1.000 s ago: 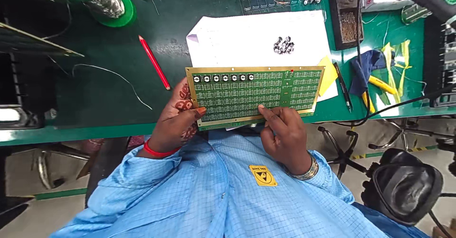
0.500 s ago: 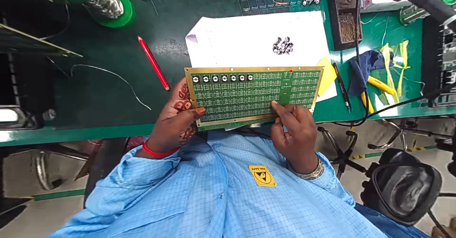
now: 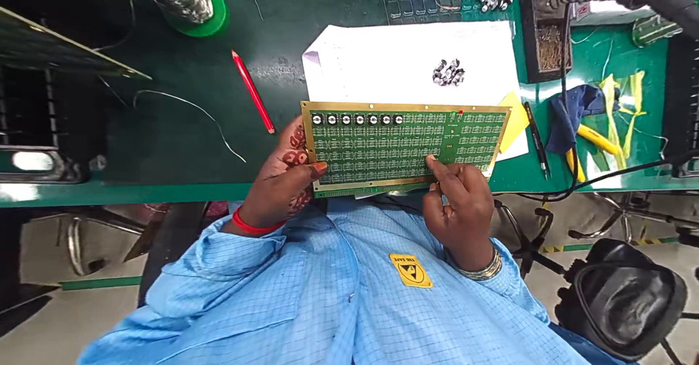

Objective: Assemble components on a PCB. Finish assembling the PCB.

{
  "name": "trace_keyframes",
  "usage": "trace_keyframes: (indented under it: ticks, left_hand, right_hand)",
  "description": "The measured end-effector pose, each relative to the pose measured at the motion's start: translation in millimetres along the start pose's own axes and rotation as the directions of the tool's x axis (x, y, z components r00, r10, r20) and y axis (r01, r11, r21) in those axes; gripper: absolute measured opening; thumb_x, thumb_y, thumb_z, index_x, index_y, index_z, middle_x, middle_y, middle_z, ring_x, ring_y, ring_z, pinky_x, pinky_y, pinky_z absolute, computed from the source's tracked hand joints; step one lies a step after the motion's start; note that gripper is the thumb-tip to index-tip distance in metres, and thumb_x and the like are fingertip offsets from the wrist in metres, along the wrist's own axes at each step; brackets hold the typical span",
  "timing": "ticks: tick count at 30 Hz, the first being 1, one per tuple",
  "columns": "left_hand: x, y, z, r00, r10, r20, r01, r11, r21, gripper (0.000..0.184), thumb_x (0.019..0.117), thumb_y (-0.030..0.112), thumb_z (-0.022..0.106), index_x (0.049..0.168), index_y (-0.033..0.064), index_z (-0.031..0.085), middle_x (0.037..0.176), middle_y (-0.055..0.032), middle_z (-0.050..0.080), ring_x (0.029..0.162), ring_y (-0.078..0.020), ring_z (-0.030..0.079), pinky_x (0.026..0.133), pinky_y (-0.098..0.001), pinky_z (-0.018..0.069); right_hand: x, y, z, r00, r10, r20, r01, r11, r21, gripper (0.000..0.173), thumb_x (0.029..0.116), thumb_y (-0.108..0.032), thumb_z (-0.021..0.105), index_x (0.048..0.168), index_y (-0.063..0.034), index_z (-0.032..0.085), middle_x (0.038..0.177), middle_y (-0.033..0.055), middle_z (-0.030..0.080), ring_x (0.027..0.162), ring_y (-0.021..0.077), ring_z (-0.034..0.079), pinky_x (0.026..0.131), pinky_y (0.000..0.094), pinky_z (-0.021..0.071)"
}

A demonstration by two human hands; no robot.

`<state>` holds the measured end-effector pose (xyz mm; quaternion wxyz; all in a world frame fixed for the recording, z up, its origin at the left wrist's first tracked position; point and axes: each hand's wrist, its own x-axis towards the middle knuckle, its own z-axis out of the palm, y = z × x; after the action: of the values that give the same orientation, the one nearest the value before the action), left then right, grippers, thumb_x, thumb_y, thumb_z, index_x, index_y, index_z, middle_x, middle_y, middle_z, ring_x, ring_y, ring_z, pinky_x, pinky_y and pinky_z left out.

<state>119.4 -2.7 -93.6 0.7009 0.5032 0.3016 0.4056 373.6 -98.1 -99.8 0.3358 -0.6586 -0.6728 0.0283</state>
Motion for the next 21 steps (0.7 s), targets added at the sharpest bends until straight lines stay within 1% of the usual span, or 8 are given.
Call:
trace_keyframes:
  ticks: [2, 6, 11, 17, 21]
  left_hand:
    - [-0.1, 0.5, 1.7, 1.0, -0.003, -0.015, 0.003, 1.0, 0.005, 0.062, 0.091, -0.007, 0.044, 0.147, 0.0182, 0.037, 0.126, 0.0099, 0.065, 0.111, -0.0039, 0.066, 0.095, -0.0239, 0.0566]
    - [-0.3, 0.3, 0.8, 1.0, 0.001, -0.006, -0.001, 1.0, 0.004, 0.061, 0.0913, -0.007, 0.044, 0.146, 0.0187, 0.038, 0.126, 0.01, 0.065, 0.112, -0.0041, 0.065, 0.096, -0.0243, 0.056]
    - [0.1, -0.8, -0.4, 1.0, 0.011, 0.003, -0.011, 1.0, 0.005, 0.059, 0.0925, -0.004, 0.047, 0.146, 0.0202, 0.039, 0.125, 0.0109, 0.065, 0.112, -0.0036, 0.065, 0.096, -0.0244, 0.0561]
    - [-0.7, 0.5, -0.4, 1.0, -0.005, -0.001, 0.005, 1.0, 0.018, 0.061, 0.0909, -0.006, 0.044, 0.146, 0.0185, 0.038, 0.125, 0.0099, 0.065, 0.11, -0.0036, 0.066, 0.094, -0.0238, 0.0567]
    - [-0.6, -0.2, -0.8, 1.0, 0.003, 0.009, -0.003, 1.0, 0.002, 0.061, 0.0928, -0.005, 0.045, 0.149, 0.0171, 0.036, 0.128, 0.0092, 0.064, 0.113, -0.0044, 0.065, 0.097, -0.0246, 0.0557]
  right_hand:
    - [-0.1, -1.0, 1.1, 1.0, -0.003, 0.005, 0.003, 1.0, 0.006, 0.037, 0.0916, -0.013, 0.051, 0.117, -0.0058, 0.077, 0.082, 0.0117, 0.063, 0.075, 0.0206, 0.056, 0.066, 0.0307, 0.0436]
    - [0.4, -2.8, 2.5, 1.0, -0.011, 0.011, 0.01, 1.0, 0.019, 0.037, 0.0912, -0.013, 0.052, 0.117, -0.006, 0.077, 0.082, 0.0116, 0.063, 0.075, 0.0209, 0.057, 0.067, 0.031, 0.0446]
    - [1.5, -5.4, 2.9, 0.999, -0.018, 0.03, 0.017, 1.0, 0.017, 0.038, 0.0916, -0.012, 0.051, 0.119, -0.0064, 0.077, 0.081, 0.0117, 0.062, 0.074, 0.0213, 0.056, 0.066, 0.0319, 0.0439]
    - [1.3, -7.0, 5.1, 0.999, -0.037, 0.04, 0.036, 0.999, 0.029, 0.039, 0.0916, -0.013, 0.051, 0.121, -0.0079, 0.076, 0.081, 0.0118, 0.063, 0.075, 0.0216, 0.057, 0.066, 0.0322, 0.0445]
    - [2.4, -7.6, 4.6, 0.998, -0.036, 0.047, 0.036, 0.999, 0.019, 0.039, 0.0917, -0.013, 0.051, 0.121, -0.0086, 0.076, 0.08, 0.0113, 0.062, 0.074, 0.0217, 0.056, 0.066, 0.032, 0.0434]
